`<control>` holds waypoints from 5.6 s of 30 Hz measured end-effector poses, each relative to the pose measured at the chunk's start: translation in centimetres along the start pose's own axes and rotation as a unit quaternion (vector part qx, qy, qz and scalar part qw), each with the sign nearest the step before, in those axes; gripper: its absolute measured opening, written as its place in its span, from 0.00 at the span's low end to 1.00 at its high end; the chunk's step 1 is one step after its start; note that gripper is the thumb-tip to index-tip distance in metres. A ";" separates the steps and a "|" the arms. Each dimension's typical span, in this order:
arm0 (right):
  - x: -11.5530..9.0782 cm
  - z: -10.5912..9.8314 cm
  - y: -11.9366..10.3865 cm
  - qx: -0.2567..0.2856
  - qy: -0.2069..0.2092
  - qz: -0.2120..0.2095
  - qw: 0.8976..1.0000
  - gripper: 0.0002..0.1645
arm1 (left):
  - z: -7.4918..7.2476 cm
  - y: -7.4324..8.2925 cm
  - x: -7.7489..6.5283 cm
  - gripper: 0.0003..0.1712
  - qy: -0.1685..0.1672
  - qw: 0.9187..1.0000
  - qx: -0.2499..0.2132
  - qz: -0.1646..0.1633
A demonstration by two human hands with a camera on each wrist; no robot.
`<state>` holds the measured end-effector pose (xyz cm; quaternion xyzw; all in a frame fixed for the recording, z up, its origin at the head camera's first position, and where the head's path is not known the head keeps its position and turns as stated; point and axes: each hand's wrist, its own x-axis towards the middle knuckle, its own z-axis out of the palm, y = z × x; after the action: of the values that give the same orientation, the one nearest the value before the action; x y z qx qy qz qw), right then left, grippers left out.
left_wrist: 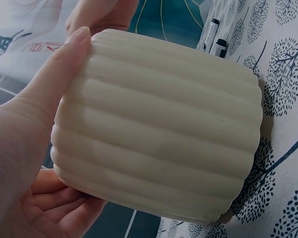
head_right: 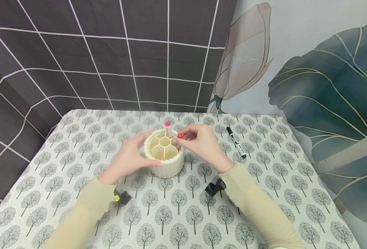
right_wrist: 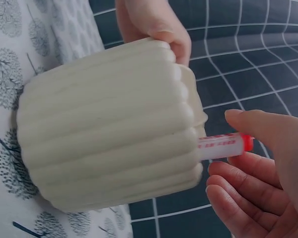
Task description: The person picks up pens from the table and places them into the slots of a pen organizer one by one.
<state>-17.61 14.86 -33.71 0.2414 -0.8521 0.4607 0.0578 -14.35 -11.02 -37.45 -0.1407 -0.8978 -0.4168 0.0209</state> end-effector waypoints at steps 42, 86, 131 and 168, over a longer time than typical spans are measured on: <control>-6.9 -12.3 9.8 -0.133 0.066 0.240 0.959 0.38 | -0.2 -0.1 -2.8 0.58 0.023 0.999 -0.039 -0.003; -8.7 -11.4 12.4 -0.152 0.101 0.273 0.945 0.18 | 0.3 -1.0 -1.1 0.69 0.004 0.998 -0.055 0.012; -6.0 -11.5 4.5 -0.034 0.184 0.164 0.969 0.17 | 0.1 -1.1 -0.7 0.70 -0.002 0.997 -0.078 0.011; -4.6 -9.2 -2.6 0.100 0.208 -0.004 0.973 0.13 | 0.1 -0.9 -0.8 0.70 -0.003 0.997 -0.081 0.007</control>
<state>-13.49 22.80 -27.94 0.1482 -0.7700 0.5835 0.2114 -13.80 -11.74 -38.31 -0.1495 -0.8600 -0.4878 0.0097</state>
